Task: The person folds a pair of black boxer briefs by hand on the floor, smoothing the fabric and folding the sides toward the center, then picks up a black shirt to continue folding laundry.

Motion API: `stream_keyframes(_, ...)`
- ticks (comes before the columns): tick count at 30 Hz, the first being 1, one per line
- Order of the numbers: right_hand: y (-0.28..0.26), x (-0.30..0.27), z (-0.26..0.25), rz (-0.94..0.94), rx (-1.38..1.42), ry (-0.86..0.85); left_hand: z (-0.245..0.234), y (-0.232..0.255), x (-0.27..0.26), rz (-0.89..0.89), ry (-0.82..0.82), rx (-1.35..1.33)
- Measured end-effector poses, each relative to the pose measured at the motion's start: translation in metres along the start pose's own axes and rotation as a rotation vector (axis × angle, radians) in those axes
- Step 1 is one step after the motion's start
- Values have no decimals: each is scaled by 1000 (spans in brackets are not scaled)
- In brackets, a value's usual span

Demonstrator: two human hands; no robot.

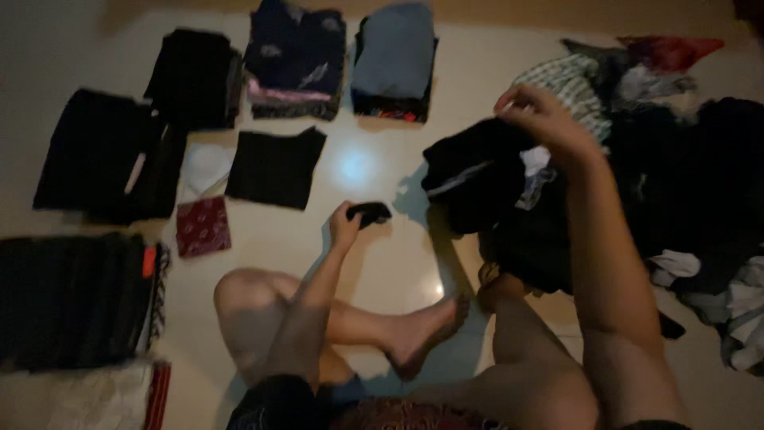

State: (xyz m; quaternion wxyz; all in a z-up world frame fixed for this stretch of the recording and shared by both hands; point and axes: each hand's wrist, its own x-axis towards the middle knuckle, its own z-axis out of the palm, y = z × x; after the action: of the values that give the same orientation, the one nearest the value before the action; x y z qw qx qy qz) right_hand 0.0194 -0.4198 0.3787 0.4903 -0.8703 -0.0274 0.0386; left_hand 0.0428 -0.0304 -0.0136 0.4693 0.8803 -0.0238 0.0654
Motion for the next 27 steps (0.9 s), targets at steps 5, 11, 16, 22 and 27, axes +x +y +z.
stream_keyframes(5, 71, 26, 21, 87, -212, -476, 44, 164, 105, 326, 181, -667)
stream_keyframes(11, 103, 34, 109, -142, -497, -694, 43, 387, 117, 740, -382, -406)
stream_keyframes(16, 152, 36, 103, -171, -659, -550, 13, 375, 64, 932, -443, -318)
stream_keyframes(22, 127, 39, 76, -75, -667, -264, -10, 257, -23, 215, -98, -320)
stream_keyframes(27, 56, 40, 105, -203, -372, -211, 0, 243, -45, 386, -205, -273)
